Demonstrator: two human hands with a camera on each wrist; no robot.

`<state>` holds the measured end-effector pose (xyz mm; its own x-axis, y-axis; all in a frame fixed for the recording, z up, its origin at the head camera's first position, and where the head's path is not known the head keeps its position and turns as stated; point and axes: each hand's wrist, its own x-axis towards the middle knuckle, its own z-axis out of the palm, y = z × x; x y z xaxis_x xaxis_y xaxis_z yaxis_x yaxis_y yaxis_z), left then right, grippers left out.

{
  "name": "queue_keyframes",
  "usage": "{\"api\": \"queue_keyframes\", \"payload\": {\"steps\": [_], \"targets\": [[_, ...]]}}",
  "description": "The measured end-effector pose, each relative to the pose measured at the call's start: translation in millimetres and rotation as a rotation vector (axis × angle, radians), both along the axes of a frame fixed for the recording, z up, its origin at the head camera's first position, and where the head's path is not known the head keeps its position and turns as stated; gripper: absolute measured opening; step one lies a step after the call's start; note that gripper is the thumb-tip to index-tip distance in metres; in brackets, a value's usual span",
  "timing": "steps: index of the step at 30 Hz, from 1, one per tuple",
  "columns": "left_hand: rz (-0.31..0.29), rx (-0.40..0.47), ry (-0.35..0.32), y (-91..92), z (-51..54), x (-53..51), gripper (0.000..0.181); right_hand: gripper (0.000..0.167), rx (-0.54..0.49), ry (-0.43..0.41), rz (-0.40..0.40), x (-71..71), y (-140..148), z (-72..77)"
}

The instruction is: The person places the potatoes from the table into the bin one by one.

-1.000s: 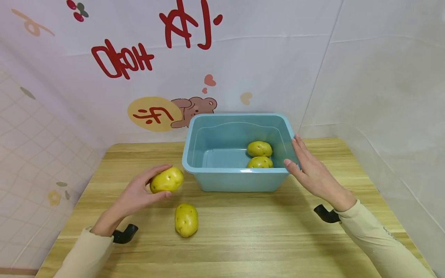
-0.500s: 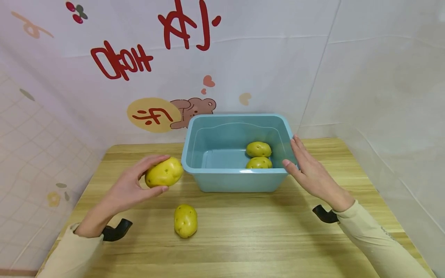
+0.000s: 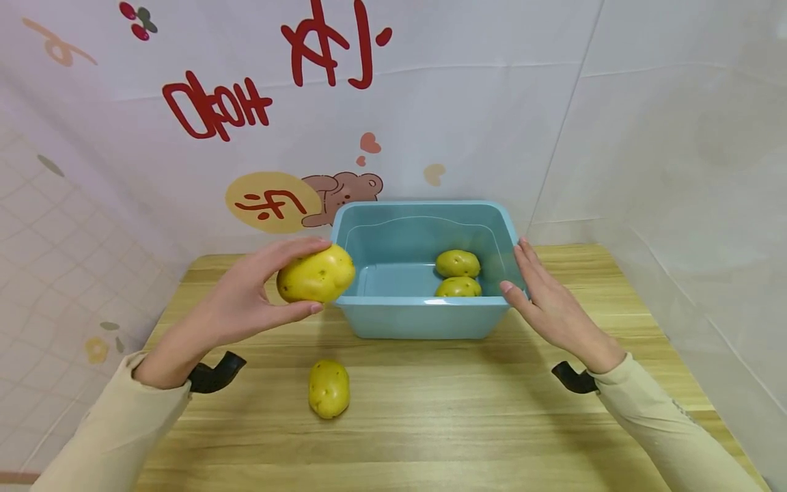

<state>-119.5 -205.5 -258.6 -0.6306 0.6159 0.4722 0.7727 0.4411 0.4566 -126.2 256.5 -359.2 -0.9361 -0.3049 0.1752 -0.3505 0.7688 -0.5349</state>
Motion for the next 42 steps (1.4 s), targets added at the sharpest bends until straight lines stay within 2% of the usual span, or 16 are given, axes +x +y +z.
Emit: {"api": "queue_keyframes", "payload": {"steps": [7, 12, 17, 20, 31, 42], "targets": [[-0.082, -0.008, 0.04, 28.2, 17.8, -18.0, 0.077, 0.076, 0.0, 0.013, 0.003, 0.7, 2.5, -0.6], [-0.132, -0.032, 0.037, 47.0, 30.1, -30.6, 0.074, 0.076, 0.0, 0.024, 0.008, 1.3, 3.1, -2.0], [-0.152, -0.046, 0.026, 65.0, 40.3, -43.6, 0.072, 0.076, -0.015, 0.026, 0.003, 0.6, 3.8, -4.6], [-0.138, -0.064, 0.019, 74.7, 42.5, -50.9, 0.071, 0.076, -0.018, 0.028, 0.001, 0.1, 4.4, -5.8], [-0.078, -0.184, -0.055, 106.2, 36.5, -79.6, 0.069, 0.076, -0.014, 0.038, -0.004, -1.1, 3.0, -6.3], [-0.057, -0.311, -0.156, 127.8, 17.8, -105.7, 0.069, 0.076, -0.008, 0.05, 0.002, -3.3, -0.5, -6.2]]}}
